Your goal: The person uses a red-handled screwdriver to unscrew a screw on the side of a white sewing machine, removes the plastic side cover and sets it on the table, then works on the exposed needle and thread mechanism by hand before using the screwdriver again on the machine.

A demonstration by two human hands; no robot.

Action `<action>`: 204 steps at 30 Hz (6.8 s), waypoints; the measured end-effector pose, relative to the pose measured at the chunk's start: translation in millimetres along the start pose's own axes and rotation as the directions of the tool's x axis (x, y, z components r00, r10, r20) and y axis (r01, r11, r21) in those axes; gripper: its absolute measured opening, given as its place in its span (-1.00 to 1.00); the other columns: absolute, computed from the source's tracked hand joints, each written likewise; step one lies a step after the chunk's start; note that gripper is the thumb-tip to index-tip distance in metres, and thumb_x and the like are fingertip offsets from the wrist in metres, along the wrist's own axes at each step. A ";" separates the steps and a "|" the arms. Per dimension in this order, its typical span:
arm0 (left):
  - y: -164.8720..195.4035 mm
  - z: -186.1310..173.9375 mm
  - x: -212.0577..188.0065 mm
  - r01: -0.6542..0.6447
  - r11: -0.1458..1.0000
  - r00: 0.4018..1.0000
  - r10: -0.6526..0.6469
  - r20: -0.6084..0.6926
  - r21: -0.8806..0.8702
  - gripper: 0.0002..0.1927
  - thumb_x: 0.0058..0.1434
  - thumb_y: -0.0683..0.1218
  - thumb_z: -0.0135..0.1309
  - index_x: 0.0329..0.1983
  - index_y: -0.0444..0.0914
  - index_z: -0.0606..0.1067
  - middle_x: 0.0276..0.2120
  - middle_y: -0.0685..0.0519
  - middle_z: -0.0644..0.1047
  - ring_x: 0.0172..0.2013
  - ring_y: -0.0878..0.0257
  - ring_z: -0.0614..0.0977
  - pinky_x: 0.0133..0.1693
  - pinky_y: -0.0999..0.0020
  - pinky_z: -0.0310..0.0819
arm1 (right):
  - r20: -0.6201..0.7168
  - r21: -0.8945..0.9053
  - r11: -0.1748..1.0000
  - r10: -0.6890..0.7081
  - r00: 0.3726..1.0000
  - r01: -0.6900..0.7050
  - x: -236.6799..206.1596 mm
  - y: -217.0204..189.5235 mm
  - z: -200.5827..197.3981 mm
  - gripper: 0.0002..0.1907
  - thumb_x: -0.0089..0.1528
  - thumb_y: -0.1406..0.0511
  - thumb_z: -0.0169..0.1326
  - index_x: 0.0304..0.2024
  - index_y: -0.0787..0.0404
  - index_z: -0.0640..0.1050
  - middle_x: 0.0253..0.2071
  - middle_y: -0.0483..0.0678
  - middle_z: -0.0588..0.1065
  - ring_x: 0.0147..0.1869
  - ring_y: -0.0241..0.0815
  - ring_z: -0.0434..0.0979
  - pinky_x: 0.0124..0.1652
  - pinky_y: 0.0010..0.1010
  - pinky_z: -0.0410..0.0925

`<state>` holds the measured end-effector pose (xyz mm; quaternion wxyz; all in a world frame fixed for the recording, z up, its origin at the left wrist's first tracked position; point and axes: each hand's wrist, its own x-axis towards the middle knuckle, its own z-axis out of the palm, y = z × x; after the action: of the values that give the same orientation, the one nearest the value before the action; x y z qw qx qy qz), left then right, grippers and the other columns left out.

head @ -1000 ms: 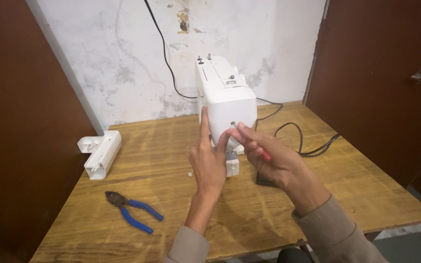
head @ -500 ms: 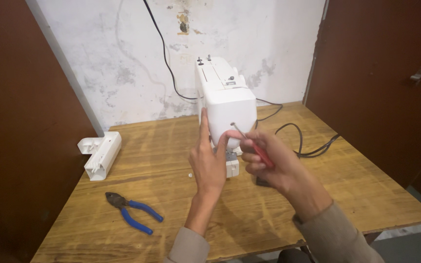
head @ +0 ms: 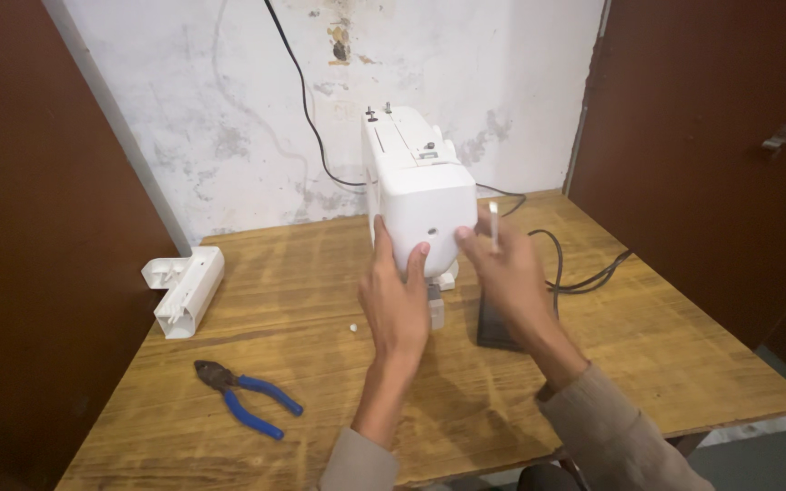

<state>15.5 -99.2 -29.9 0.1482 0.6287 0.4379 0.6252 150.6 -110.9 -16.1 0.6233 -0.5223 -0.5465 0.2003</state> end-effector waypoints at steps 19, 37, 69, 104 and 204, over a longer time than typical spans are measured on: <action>6.9 -5.0 -0.1 0.054 0.998 0.998 -0.053 0.019 -0.018 -0.36 0.28 -0.06 0.11 0.39 -0.36 0.28 -0.29 -0.35 0.63 -0.30 -0.15 0.72 -0.29 0.04 0.55 | 0.023 0.000 0.997 0.073 0.997 -0.073 -9.9 -14.9 2.9 -0.58 0.29 0.24 0.15 0.20 0.17 0.58 -0.40 -0.08 0.60 -0.56 -0.46 0.23 -0.59 -0.49 0.18; 6.5 -0.2 0.8 0.072 0.989 0.997 -0.072 -0.006 0.127 -0.34 0.26 -0.03 0.15 0.33 -0.47 0.31 -0.35 -0.43 0.58 -0.30 -0.27 0.66 -0.26 -0.04 0.48 | 0.050 0.104 0.957 0.268 0.962 -0.272 -29.5 3.3 -9.2 -0.53 0.39 0.13 -0.17 0.02 0.28 0.65 -0.47 -0.16 0.39 -0.43 -0.34 0.30 -0.44 -0.44 0.20; -21.7 -2.7 11.3 0.168 0.931 0.986 -0.163 0.043 -0.323 -0.35 0.11 -0.16 0.31 0.24 -0.51 0.40 0.12 -0.23 0.59 0.12 0.12 0.66 0.07 0.30 0.58 | 0.463 0.356 0.735 0.398 0.792 -0.577 -42.4 -11.0 -15.6 -0.67 0.26 0.17 0.14 -0.08 0.26 0.68 -0.31 -0.16 0.63 -0.31 -0.42 0.53 -0.22 -0.56 0.41; -20.4 -3.7 12.7 0.219 0.913 0.976 -0.208 0.067 -0.343 -0.34 0.08 -0.18 0.34 0.22 -0.50 0.40 0.13 -0.28 0.56 0.19 0.07 0.60 0.14 0.27 0.52 | 0.686 0.604 0.133 0.415 0.597 -0.786 -25.3 5.4 0.4 -0.75 0.23 0.29 0.20 -0.13 0.36 0.61 -0.25 -0.09 0.52 -0.19 -0.38 0.53 -0.21 -0.70 0.48; -24.0 -1.4 7.9 0.183 0.911 0.983 -0.181 0.040 -0.370 -0.39 0.13 -0.17 0.31 0.20 -0.50 0.41 0.15 -0.27 0.56 0.20 0.09 0.59 0.14 0.27 0.54 | 0.477 0.361 0.713 0.412 0.776 -0.601 -33.3 -17.7 -13.7 -0.62 0.32 0.15 0.05 -0.03 0.29 0.67 -0.37 -0.20 0.52 -0.32 -0.44 0.45 -0.26 -0.59 0.38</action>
<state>4.2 -80.1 -42.0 0.3233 0.5473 0.3679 0.6787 146.3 -150.8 -14.4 0.5424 -0.4301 -0.4133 0.5916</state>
